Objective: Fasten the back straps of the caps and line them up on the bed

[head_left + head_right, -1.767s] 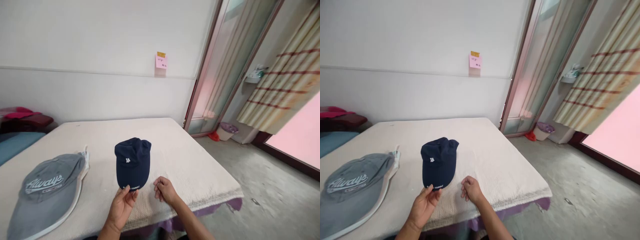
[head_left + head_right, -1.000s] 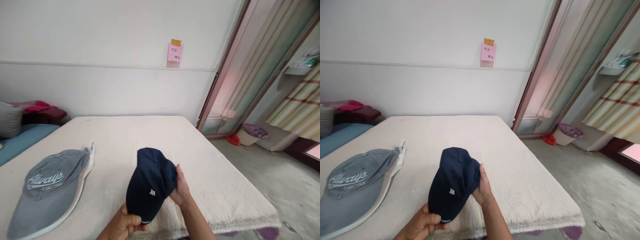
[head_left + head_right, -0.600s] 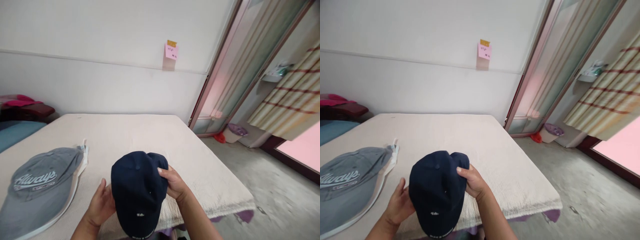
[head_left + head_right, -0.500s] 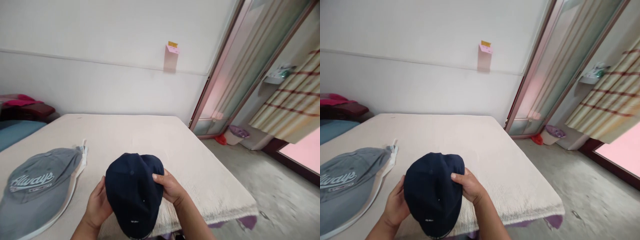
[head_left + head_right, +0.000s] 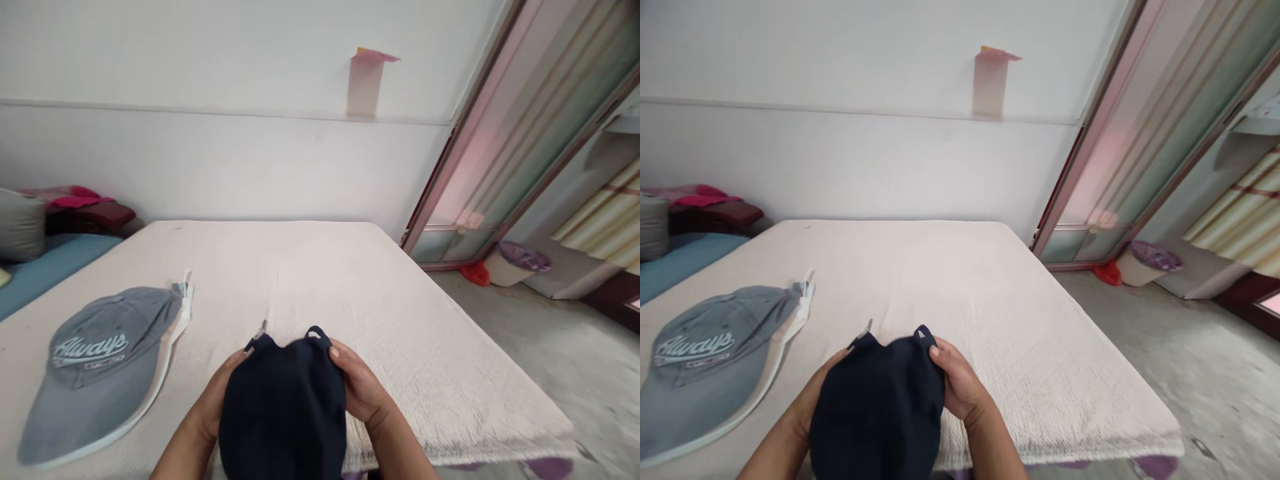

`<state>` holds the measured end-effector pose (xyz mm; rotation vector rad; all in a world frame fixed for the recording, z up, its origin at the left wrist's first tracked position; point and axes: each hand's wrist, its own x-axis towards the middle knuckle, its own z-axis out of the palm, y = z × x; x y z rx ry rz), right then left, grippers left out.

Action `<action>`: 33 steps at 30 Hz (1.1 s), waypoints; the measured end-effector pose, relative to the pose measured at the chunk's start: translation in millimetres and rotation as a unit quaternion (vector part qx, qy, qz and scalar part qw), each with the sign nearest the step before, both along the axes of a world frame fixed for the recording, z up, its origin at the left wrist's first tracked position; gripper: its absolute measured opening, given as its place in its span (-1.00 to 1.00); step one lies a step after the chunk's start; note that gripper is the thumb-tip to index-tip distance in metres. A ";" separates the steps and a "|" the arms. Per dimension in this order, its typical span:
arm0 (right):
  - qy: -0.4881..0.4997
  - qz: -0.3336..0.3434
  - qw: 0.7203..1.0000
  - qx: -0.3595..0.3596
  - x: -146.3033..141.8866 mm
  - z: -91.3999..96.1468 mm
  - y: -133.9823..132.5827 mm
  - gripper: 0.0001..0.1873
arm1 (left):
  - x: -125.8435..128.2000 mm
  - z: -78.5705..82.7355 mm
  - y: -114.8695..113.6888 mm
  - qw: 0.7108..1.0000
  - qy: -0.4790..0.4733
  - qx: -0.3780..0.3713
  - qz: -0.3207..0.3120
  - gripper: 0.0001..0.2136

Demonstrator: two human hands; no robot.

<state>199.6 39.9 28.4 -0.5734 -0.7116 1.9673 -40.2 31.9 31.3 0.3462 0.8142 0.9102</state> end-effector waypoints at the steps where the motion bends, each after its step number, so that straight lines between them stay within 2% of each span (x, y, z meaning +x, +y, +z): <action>1: -0.001 -0.002 1.000 0.003 1.0 1.3 0.5 -0.72 | 0.4 2.2 -4.8 1.000 0.006 0.004 -0.019 -0.75; 4: -0.003 0.018 1.000 0.002 2.1 1.6 0.1 -0.78 | 2.5 8.3 -10.8 0.996 0.020 0.063 -0.063 -0.64; 7: -0.024 0.031 0.999 -0.004 3.1 0.8 1.4 -0.79 | 9.3 9.2 2.1 0.973 0.143 0.155 -0.089 -0.71; 10: -0.044 -0.022 0.999 0.012 6.7 1.3 8.6 -0.86 | 18.4 1.8 24.6 0.927 0.291 0.211 -0.111 -0.82; 12: -0.044 -0.079 0.996 0.023 10.5 1.4 15.5 -0.91 | 23.7 -5.4 35.6 0.912 0.325 0.229 -0.105 -0.84; 15: -0.041 -0.146 0.988 0.012 14.8 0.6 25.7 -0.88 | 29.6 -13.3 39.9 0.927 0.302 0.213 -0.068 -0.77; 19: -0.046 -0.175 0.983 -0.018 11.9 -0.6 36.0 -0.81 | 33.1 -14.8 33.7 0.953 0.253 0.164 -0.029 -0.62; 21: -0.065 -0.187 0.980 -0.016 8.8 -0.7 39.4 -0.74 | 32.3 -15.2 30.6 0.958 0.249 0.136 -0.027 -0.58; 24: -0.096 -0.215 0.972 -0.004 7.5 -0.2 41.8 -0.76 | 28.7 -19.8 26.9 0.956 0.276 0.095 -0.002 -0.60; 27: -0.076 -0.206 0.976 -0.007 10.4 0.5 40.8 -0.77 | 27.2 -24.7 23.6 0.944 0.315 0.076 0.060 -0.65; 29: -0.062 -0.186 0.981 -0.007 12.4 0.8 38.9 -0.79 | 29.5 -24.0 21.5 0.942 0.310 0.092 0.087 -0.72; 31: -0.066 -0.176 0.982 -0.001 13.1 1.3 36.6 -0.79 | 33.8 -19.7 19.7 0.948 0.282 0.114 0.092 -0.77; 33: -0.088 -0.155 0.984 0.014 12.3 2.3 33.9 -0.75 | 38.2 -14.0 18.2 0.965 0.226 0.115 0.065 -0.76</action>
